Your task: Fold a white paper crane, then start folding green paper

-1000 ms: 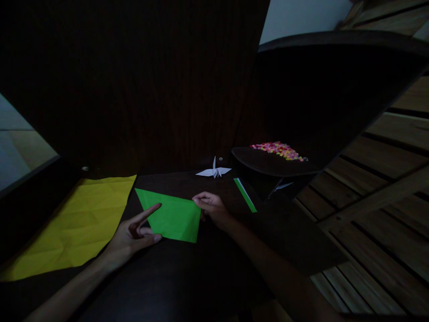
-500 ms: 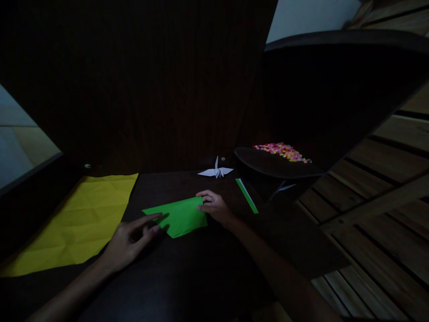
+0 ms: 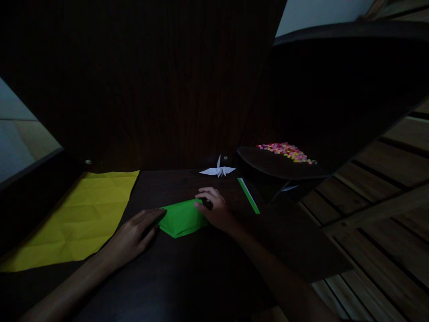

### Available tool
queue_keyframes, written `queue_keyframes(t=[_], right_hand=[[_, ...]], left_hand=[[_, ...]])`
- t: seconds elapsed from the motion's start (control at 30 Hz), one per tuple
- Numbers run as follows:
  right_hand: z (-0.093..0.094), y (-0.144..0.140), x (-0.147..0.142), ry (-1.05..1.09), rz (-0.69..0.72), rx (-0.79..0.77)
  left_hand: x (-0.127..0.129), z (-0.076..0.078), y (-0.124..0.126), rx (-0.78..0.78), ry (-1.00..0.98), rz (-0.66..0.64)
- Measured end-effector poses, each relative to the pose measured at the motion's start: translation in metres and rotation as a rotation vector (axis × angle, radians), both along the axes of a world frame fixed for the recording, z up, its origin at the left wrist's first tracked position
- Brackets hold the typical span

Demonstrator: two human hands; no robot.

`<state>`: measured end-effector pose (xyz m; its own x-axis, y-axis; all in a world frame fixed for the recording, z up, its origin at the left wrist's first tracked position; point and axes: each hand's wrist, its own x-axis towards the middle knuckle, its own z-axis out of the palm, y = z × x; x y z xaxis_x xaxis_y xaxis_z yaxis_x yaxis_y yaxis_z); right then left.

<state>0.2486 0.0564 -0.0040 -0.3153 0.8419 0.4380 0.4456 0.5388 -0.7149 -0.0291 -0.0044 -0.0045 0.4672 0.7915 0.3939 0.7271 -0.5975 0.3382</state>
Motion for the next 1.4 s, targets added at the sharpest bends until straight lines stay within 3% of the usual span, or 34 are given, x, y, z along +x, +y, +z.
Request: queue_keyframes(t=[0.2,0.4,0.57,0.77,0.93,1.4], right_hand=[[0.015,-0.005,-0.001,0.282,0.014,0.056],[0.004,-0.004,-0.008,0.500,-0.091,0.069],[0.006,-0.009,-0.009,0.201,-0.067,0.228],[0.009,-0.020,-0.012,-0.159,0.294,0.233],[0.004,-0.027,-0.020,-0.319,0.433,0.276],[-0.009,-0.029,-0.026,-0.444,0.425,0.344]], left_hand=[[-0.002,0.001,0.001,-0.012,-0.127,0.045],[-0.001,0.001,-0.001,-0.145,-0.254,0.147],[0.003,0.001,0.000,-0.141,-0.298,0.135],[0.005,0.000,0.001,-0.008,-0.160,0.061],[0.004,-0.006,0.001,0.012,-0.009,0.065],[0.007,-0.005,-0.001,0.006,0.033,-0.034]])
